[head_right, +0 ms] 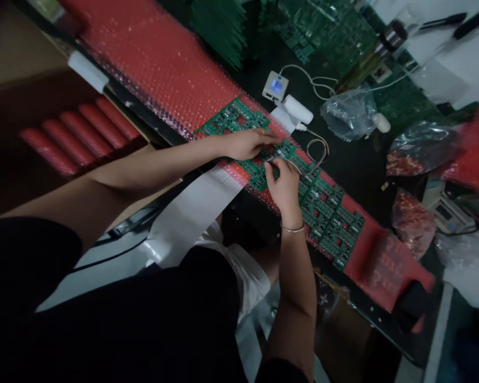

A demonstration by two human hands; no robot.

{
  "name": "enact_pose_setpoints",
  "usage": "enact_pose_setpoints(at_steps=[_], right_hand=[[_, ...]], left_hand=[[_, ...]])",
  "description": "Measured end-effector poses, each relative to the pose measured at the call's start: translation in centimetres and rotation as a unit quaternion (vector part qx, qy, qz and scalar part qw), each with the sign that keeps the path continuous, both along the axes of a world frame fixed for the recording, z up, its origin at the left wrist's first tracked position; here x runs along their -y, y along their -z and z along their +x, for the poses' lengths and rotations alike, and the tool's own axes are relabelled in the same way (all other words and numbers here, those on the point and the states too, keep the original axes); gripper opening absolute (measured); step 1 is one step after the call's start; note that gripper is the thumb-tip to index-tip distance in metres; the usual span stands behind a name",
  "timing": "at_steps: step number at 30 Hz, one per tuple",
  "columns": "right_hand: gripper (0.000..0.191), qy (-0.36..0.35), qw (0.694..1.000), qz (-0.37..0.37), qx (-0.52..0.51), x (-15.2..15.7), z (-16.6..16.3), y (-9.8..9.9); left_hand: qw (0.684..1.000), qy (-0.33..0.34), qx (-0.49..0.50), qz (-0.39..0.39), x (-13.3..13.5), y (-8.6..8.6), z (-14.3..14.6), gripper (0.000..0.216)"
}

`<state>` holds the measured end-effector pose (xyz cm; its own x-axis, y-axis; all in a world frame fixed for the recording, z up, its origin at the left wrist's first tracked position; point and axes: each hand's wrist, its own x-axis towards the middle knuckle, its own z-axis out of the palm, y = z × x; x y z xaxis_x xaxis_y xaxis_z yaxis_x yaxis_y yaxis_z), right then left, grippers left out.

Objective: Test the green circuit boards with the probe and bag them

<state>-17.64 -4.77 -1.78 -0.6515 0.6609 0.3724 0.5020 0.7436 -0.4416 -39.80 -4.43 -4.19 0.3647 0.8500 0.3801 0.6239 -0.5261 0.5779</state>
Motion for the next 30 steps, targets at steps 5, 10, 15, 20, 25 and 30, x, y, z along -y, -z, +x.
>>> enact_pose_setpoints(at_steps=[5, 10, 15, 20, 25, 30], right_hand=[[0.024, 0.011, 1.000, 0.013, 0.015, 0.0, 0.0, 1.5], [0.027, 0.011, 0.999, 0.034, 0.012, -0.4, 0.1, 2.1], [0.037, 0.002, 0.998, 0.062, 0.008, -0.5, 0.2, 2.8], [0.038, 0.006, 0.997, 0.083, 0.011, -0.3, 0.1, 3.2], [0.036, 0.015, 0.998, 0.061, -0.004, -0.4, 0.0, 3.3], [0.032, 0.013, 0.998, 0.052, -0.022, -0.4, -0.1, 3.4]], left_hand=[[0.999, -0.033, 0.028, 0.001, 6.2, -1.3, -0.6, 0.021], [0.997, 0.009, -0.031, -0.071, 12.0, -1.3, -1.5, 0.011], [0.994, -0.001, -0.096, -0.058, 15.3, 0.2, -1.9, 0.028], [0.997, -0.019, -0.078, -0.007, 16.9, 2.0, -0.8, 0.021], [0.999, -0.027, -0.039, 0.025, 17.2, 3.4, 0.0, 0.020], [0.997, -0.052, 0.021, 0.062, 17.2, 4.3, 0.5, 0.020]])
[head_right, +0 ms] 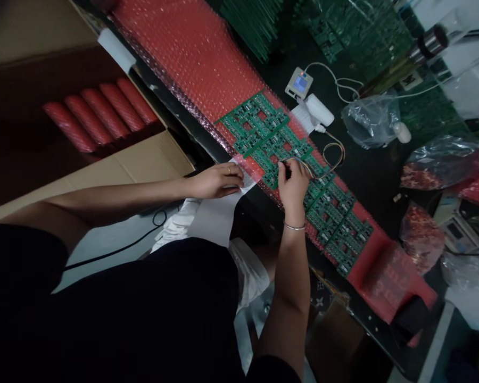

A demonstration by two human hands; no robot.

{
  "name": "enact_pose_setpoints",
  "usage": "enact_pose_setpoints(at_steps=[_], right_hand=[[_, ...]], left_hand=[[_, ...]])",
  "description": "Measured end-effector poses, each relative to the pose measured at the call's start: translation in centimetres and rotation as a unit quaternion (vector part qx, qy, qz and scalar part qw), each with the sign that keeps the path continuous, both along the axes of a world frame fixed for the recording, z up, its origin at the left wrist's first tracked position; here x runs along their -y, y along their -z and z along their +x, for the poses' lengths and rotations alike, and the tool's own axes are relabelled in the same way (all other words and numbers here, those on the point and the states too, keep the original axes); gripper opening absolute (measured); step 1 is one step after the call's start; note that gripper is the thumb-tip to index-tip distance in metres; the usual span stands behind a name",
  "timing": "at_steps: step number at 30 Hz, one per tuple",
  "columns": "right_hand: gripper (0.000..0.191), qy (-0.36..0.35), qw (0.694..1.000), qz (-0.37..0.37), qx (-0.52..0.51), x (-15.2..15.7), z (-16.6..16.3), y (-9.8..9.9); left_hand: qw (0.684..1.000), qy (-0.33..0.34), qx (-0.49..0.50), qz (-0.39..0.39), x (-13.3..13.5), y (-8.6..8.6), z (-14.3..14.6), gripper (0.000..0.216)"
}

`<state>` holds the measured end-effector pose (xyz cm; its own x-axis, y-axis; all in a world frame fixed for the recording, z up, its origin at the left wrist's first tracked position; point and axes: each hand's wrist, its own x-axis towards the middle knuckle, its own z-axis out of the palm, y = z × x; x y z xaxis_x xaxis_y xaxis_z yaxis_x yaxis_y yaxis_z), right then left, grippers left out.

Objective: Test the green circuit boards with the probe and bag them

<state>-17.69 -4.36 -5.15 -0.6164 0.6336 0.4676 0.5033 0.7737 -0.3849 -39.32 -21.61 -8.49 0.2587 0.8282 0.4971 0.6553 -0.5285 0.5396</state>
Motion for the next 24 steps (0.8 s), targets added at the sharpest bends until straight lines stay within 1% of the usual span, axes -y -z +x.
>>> enact_pose_setpoints(at_steps=[3, 5, 7, 9, 11, 13, 15, 18, 20, 24], right_hand=[[0.031, 0.005, 1.000, 0.000, -0.001, 0.1, -0.1, 0.0], [0.031, 0.005, 1.000, 0.003, -0.005, 0.2, -0.1, 0.1], [0.032, 0.004, 1.000, 0.006, -0.009, 0.3, -0.1, 0.1], [0.033, 0.004, 1.000, 0.007, -0.007, 0.3, -0.2, 0.1], [0.035, 0.005, 1.000, 0.005, -0.002, 0.3, -0.2, 0.1], [0.036, 0.008, 1.000, 0.001, 0.002, 0.3, -0.2, 0.0], [0.034, 0.010, 1.000, 0.001, 0.005, 0.3, -0.3, 0.0], [0.031, 0.007, 1.000, 0.008, 0.005, 0.4, -0.3, 0.0], [0.029, 0.006, 1.000, 0.010, 0.004, 0.5, -0.4, 0.0], [0.024, 0.010, 1.000, 0.003, 0.006, 0.6, -0.5, 0.0]], left_hand=[[0.999, -0.009, 0.034, -0.021, 0.2, 0.3, 0.2, 0.021], [0.998, -0.006, 0.049, -0.037, 0.3, 0.1, 0.2, 0.023], [0.997, 0.008, 0.069, -0.045, 0.3, -0.5, 0.0, 0.023], [0.995, 0.020, 0.089, -0.046, -0.1, -1.7, -0.4, 0.021], [0.994, 0.022, 0.095, -0.048, -1.1, -3.1, -0.7, 0.019], [0.995, 0.022, 0.083, -0.055, -2.7, -4.3, -0.7, 0.017], [0.996, 0.021, 0.057, -0.067, -4.7, -5.0, -0.2, 0.016], [0.997, 0.007, 0.008, -0.080, -7.4, -4.9, 0.9, 0.014], [0.996, -0.004, -0.021, -0.088, -8.7, -4.6, 1.5, 0.016], [0.994, -0.018, -0.066, -0.090, -9.5, -4.5, 2.1, 0.022]])
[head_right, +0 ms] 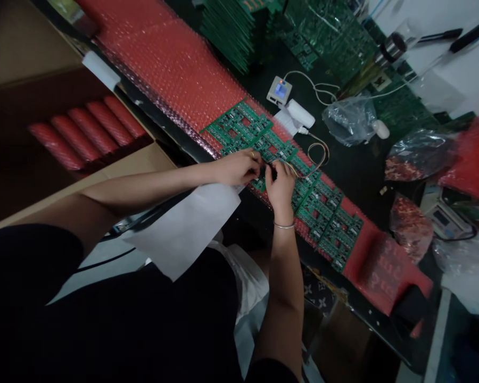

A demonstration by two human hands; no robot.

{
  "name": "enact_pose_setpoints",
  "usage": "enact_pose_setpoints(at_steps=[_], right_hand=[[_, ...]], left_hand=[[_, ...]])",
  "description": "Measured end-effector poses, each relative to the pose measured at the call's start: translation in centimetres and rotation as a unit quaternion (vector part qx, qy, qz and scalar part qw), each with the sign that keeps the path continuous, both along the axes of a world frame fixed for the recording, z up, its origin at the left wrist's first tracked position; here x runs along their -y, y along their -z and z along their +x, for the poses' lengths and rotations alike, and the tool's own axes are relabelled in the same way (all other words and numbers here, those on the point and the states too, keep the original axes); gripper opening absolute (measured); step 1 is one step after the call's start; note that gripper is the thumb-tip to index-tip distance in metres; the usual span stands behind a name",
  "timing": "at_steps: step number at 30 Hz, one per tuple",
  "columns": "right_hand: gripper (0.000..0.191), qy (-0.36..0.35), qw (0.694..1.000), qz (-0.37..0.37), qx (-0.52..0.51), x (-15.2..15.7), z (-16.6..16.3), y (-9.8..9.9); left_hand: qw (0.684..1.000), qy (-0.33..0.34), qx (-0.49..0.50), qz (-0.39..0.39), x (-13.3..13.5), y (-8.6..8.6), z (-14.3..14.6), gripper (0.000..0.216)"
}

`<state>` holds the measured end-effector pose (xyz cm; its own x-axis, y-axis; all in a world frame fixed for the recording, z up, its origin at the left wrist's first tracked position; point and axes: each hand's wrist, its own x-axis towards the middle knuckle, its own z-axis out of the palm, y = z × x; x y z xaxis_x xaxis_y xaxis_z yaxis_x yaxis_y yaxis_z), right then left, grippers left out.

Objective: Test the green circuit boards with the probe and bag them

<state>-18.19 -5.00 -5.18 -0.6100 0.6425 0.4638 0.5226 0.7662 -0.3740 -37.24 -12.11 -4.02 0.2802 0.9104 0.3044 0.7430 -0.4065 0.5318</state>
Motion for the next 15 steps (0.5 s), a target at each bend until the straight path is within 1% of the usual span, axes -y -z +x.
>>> enact_pose_setpoints(at_steps=[6, 10, 13, 15], right_hand=[[0.018, 0.001, 1.000, -0.007, -0.003, 0.0, 0.0, 0.1], [0.017, 0.000, 1.000, -0.017, -0.004, 0.0, -0.1, 0.1], [0.022, 0.006, 1.000, -0.022, -0.005, 0.1, -0.1, -0.1], [0.028, 0.008, 1.000, -0.026, -0.011, 0.0, -0.1, -0.3]], left_hand=[[0.999, -0.015, -0.037, -0.006, 0.0, -0.3, 0.4, 0.023], [0.999, -0.024, -0.038, 0.020, 0.4, 0.0, 0.5, 0.017], [0.998, -0.001, -0.027, 0.055, 1.3, 0.4, 0.0, 0.018], [0.997, 0.024, -0.039, 0.067, 2.1, 0.7, -0.3, 0.019]])
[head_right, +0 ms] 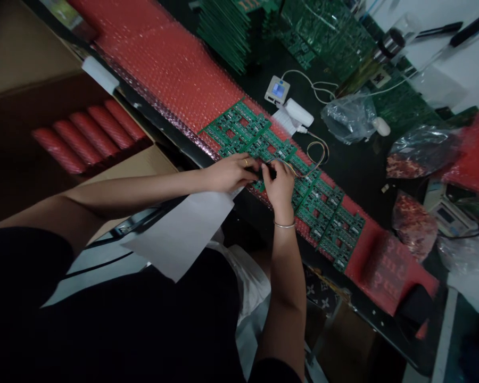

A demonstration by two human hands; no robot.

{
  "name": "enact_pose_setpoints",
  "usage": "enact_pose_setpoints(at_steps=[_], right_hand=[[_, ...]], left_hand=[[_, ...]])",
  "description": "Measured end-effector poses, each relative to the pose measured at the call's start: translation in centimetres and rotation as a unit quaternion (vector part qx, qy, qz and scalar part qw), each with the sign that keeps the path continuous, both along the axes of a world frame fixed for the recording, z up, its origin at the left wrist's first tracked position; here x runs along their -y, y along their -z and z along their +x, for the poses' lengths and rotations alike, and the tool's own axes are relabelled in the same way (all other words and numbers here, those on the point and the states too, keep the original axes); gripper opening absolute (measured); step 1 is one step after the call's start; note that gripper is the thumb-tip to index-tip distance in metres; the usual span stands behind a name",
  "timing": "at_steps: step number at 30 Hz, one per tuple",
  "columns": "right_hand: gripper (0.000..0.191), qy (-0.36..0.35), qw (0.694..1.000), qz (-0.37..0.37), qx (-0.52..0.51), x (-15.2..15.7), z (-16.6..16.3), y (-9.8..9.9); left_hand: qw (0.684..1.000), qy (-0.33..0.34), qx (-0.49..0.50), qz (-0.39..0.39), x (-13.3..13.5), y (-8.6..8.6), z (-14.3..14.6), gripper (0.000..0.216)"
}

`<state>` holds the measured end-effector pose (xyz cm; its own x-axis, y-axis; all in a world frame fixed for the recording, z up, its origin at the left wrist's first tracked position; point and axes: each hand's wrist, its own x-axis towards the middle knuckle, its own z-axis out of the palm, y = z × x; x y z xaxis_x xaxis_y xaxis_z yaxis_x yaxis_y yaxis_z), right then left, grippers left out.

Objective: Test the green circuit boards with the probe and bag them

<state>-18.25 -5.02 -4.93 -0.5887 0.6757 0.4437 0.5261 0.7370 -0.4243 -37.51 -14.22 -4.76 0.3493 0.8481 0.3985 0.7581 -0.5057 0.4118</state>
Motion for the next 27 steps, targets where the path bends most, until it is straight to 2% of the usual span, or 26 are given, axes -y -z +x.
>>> enact_pose_setpoints(at_steps=[5, 9, 13, 18, 23, 27], right_hand=[[0.033, 0.000, 0.996, -0.021, -0.083, -0.8, -0.2, -0.6], [0.028, -0.037, 0.990, -0.078, -0.111, -1.4, -0.9, -0.8], [0.020, -0.045, 0.991, -0.091, -0.089, -1.6, -1.9, -0.8], [0.017, -0.060, 0.996, -0.048, -0.042, -2.0, -2.8, -0.9], [0.019, -0.064, 0.998, -0.003, 0.014, -2.1, -3.2, -1.4], [0.020, -0.082, 0.995, -0.006, 0.047, -2.2, -3.2, -1.6]], left_hand=[[0.998, 0.003, -0.065, -0.006, 1.2, 0.4, -0.1, 0.021], [0.999, 0.018, -0.045, -0.001, 1.4, 0.6, -0.3, 0.024], [0.999, 0.045, 0.022, 0.015, 2.3, 0.7, -1.1, 0.035], [0.996, 0.011, 0.090, 0.024, 4.4, 0.6, -2.1, 0.030], [0.996, 0.005, 0.091, -0.002, 5.8, 0.3, -2.4, 0.022], [0.997, 0.003, 0.076, -0.019, 6.4, 0.6, -2.6, 0.025]])
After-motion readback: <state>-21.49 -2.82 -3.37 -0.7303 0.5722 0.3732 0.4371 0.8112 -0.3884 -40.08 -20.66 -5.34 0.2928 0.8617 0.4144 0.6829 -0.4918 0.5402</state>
